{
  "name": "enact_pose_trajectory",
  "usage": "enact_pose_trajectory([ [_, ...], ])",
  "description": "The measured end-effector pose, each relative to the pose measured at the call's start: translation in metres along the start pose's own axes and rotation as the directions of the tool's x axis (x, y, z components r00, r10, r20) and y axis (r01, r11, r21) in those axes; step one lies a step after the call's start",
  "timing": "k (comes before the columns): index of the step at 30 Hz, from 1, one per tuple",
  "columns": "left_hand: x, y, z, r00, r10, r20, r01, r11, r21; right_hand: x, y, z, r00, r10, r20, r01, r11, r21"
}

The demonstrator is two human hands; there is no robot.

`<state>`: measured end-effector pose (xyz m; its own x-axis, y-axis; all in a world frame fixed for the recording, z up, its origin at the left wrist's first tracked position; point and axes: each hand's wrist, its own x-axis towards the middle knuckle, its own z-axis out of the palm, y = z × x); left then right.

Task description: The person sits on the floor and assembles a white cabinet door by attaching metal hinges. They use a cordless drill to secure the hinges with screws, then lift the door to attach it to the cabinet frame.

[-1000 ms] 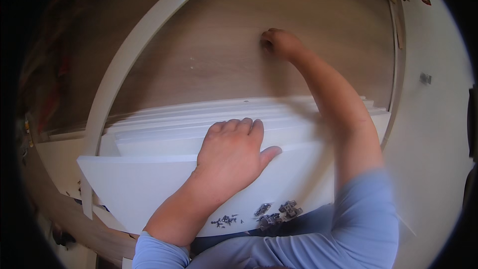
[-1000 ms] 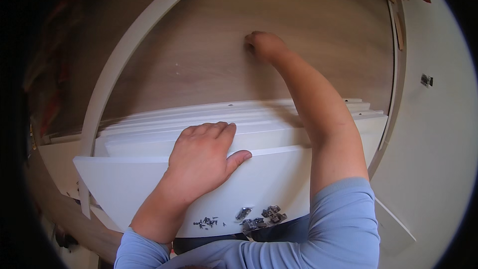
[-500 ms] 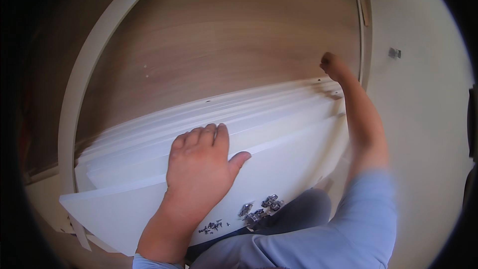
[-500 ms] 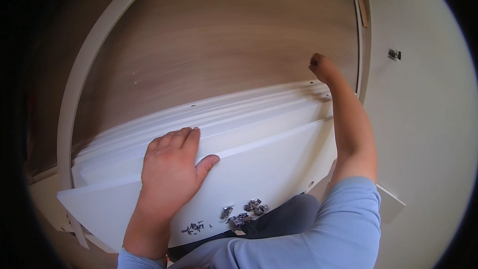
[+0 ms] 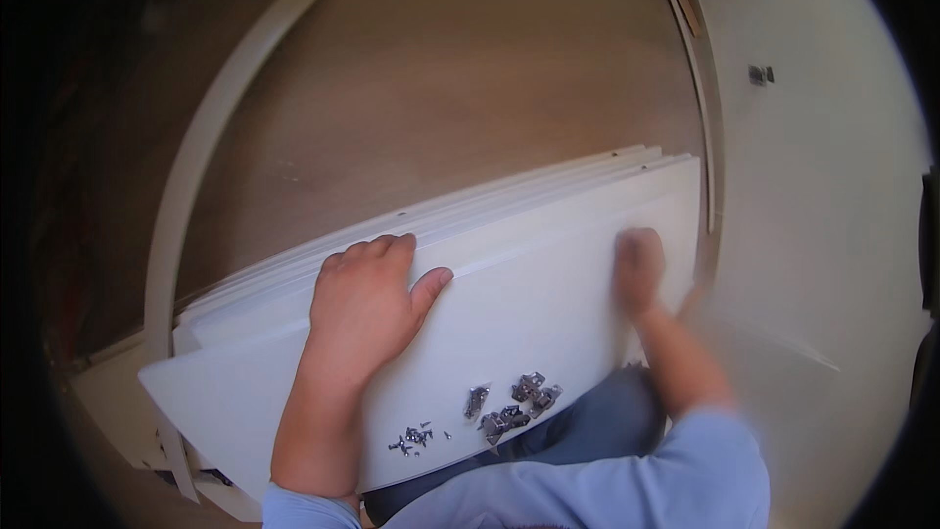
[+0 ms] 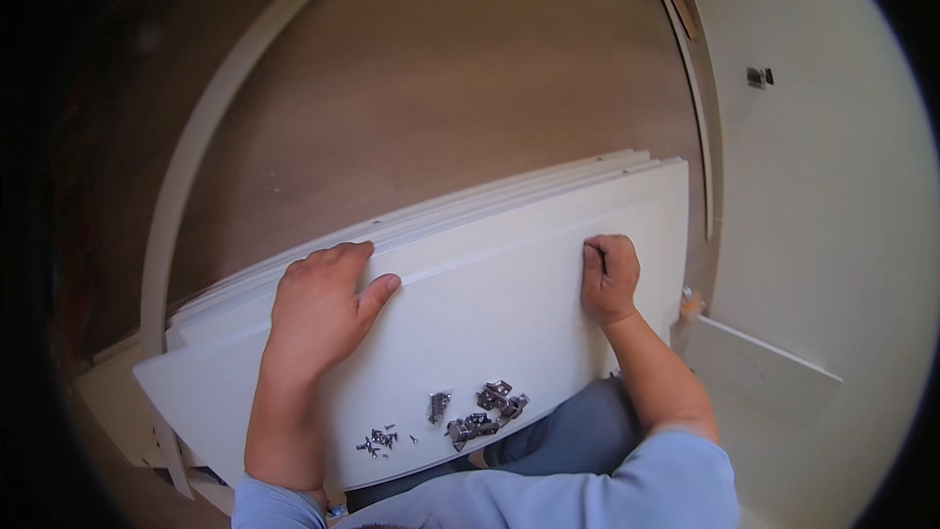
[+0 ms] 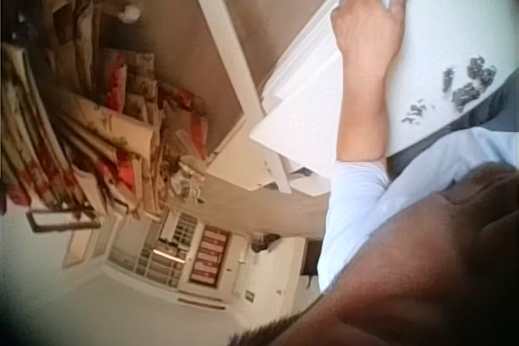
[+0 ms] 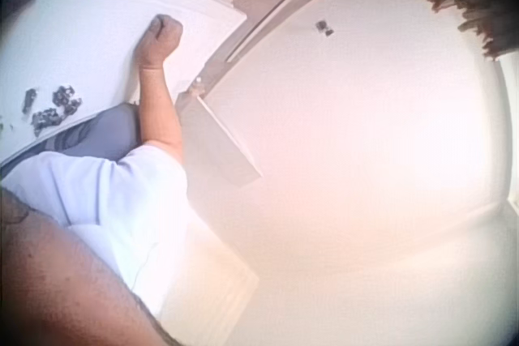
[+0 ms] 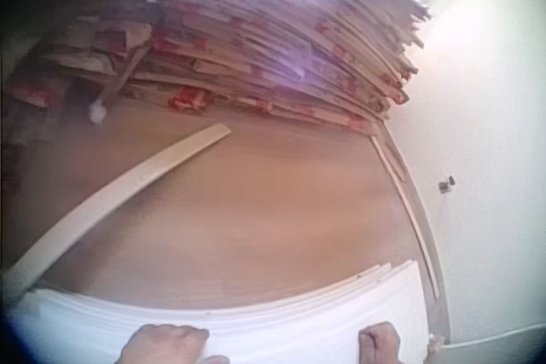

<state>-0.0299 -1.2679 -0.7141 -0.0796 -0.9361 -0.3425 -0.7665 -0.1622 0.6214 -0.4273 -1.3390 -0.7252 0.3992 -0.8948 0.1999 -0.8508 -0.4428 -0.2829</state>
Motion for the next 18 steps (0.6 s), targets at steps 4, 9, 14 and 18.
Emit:
enact_pose_trajectory([
  [4, -0.002, 0.006, -0.004, 0.991, -0.081, 0.110, 0.075, 0.996, 0.054, 0.001, 0.001, 0.000, 0.993, -0.072, -0.093, 0.082, 0.991, 0.107],
  [9, -0.009, 0.011, 0.010, 0.990, -0.143, -0.021, 0.143, 0.989, 0.034, -0.008, 0.004, -0.004, 0.995, -0.037, -0.089, 0.054, 0.979, 0.196],
  [14, -0.030, -0.012, 0.025, 0.820, -0.034, -0.571, -0.259, 0.869, -0.423, -0.013, 0.015, 0.007, 0.994, -0.047, -0.098, 0.065, 0.978, 0.197],
  [18, -0.141, -0.041, 0.034, 0.582, -0.164, -0.796, -0.522, 0.675, -0.521, -0.012, 0.014, 0.006, 0.973, 0.058, -0.223, -0.011, 0.979, 0.205],
])
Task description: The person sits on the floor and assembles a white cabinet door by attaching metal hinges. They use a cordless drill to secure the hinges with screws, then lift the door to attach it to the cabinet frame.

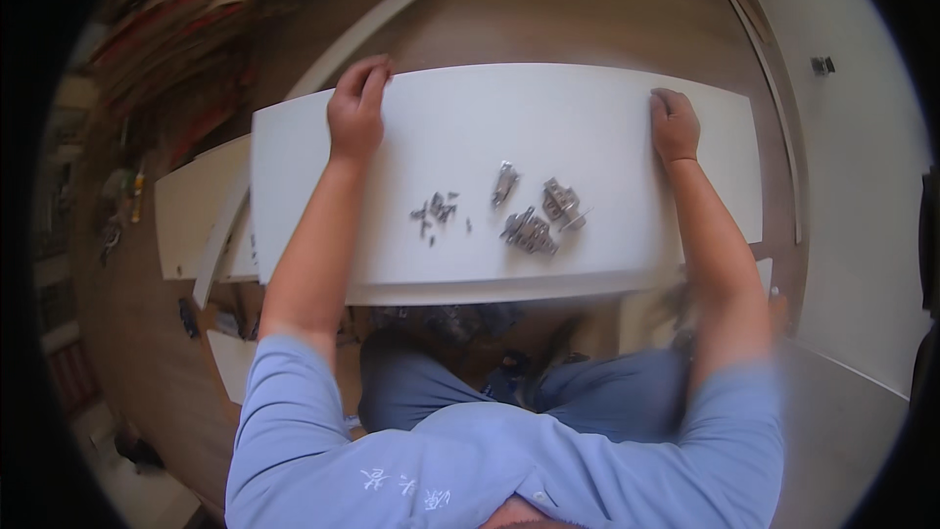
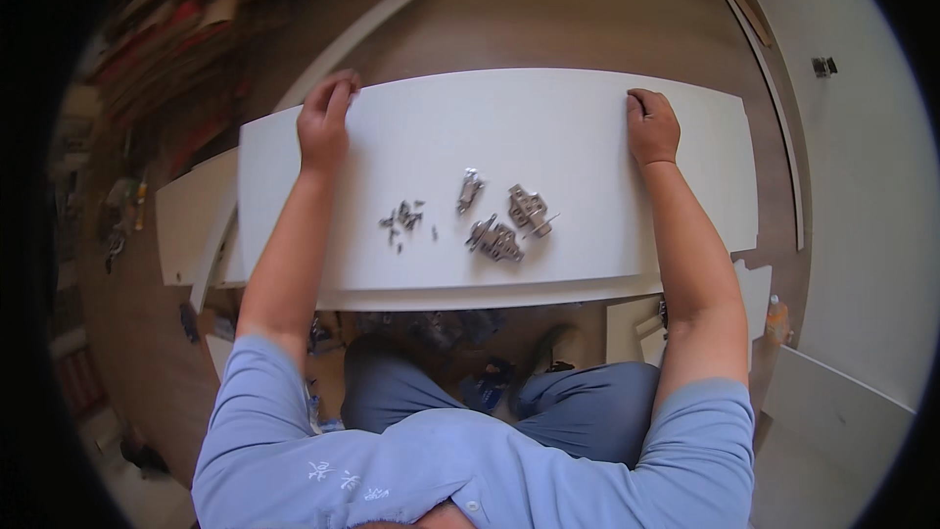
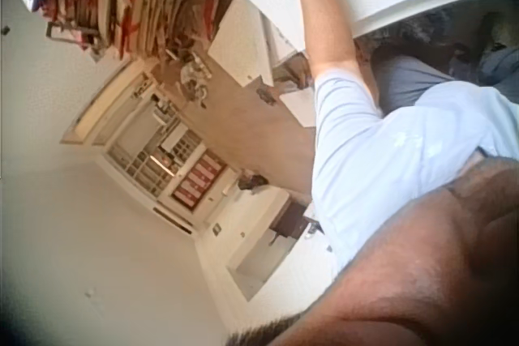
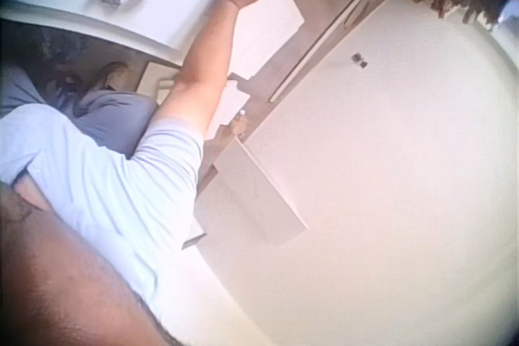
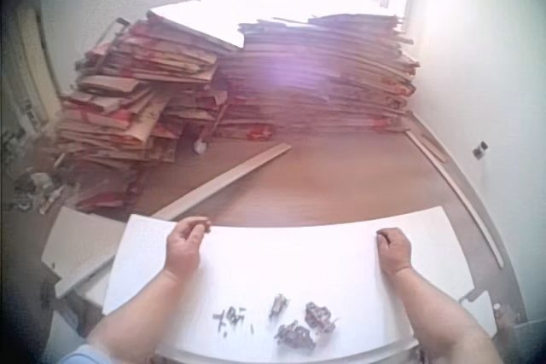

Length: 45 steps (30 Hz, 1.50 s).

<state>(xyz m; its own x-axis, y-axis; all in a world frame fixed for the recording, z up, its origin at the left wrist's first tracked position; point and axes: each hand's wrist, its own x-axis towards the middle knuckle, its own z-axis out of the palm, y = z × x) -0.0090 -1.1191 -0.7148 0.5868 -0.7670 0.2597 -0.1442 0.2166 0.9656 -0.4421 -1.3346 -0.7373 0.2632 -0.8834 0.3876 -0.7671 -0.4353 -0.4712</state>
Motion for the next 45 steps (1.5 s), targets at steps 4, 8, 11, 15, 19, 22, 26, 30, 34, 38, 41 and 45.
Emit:
enact_pose_trajectory([
  [4, -0.172, 0.060, -0.124, 0.983, -0.130, -0.130, 0.163, 0.942, 0.292, -0.021, -0.058, -0.008, 0.990, 0.029, 0.134, -0.072, 0.942, 0.326],
  [8, -0.349, 0.108, -0.185, 0.917, -0.393, -0.074, 0.379, 0.794, 0.475, -0.058, -0.164, -0.015, 0.678, -0.498, 0.540, 0.399, 0.867, 0.298],
  [11, -0.423, 0.130, -0.181, 0.860, -0.507, 0.064, 0.405, 0.754, 0.517, -0.078, -0.233, -0.018, 0.403, -0.488, 0.774, 0.558, 0.802, 0.215],
  [15, -0.451, 0.139, -0.147, 0.896, -0.425, 0.131, 0.326, 0.828, 0.456, -0.089, -0.265, -0.028, 0.434, -0.421, 0.797, 0.463, 0.863, 0.204],
  [19, -0.443, 0.138, -0.124, 0.877, -0.399, 0.268, 0.247, 0.853, 0.460, -0.067, -0.238, -0.066, 0.640, -0.355, 0.681, 0.341, 0.926, 0.163],
  [22, -0.430, 0.133, -0.110, 0.838, -0.435, 0.329, 0.247, 0.840, 0.483, -0.064, -0.199, -0.109, 0.696, -0.351, 0.626, 0.409, 0.911, 0.056],
  [26, -0.415, 0.129, -0.086, 0.822, -0.395, 0.410, 0.159, 0.851, 0.500, -0.100, -0.168, -0.127, 0.665, -0.271, 0.696, 0.430, 0.901, -0.061],
  [30, -0.412, 0.137, -0.065, 0.802, -0.383, 0.458, 0.187, 0.889, 0.417, -0.141, -0.169, -0.098, 0.595, -0.250, 0.764, 0.491, 0.866, -0.099],
  [34, -0.425, 0.145, -0.062, 0.815, -0.383, 0.435, 0.205, 0.892, 0.402, -0.155, -0.159, -0.093, 0.639, -0.259, 0.724, 0.538, 0.824, -0.180],
  [38, -0.422, 0.161, -0.063, 0.800, -0.463, 0.383, 0.346, 0.876, 0.337, -0.132, -0.178, -0.139, 0.593, -0.372, 0.714, 0.467, 0.881, 0.071],
  [41, -0.386, 0.183, -0.049, 0.787, -0.512, 0.345, 0.488, 0.858, 0.160, -0.136, -0.228, -0.195, 0.342, -0.572, 0.746, 0.455, 0.795, 0.401],
  [45, -0.362, 0.222, -0.029, 0.416, -0.608, 0.676, 0.850, 0.524, -0.051, -0.211, -0.296, -0.253, -0.080, -0.705, 0.704, 0.521, 0.573, 0.633],
])
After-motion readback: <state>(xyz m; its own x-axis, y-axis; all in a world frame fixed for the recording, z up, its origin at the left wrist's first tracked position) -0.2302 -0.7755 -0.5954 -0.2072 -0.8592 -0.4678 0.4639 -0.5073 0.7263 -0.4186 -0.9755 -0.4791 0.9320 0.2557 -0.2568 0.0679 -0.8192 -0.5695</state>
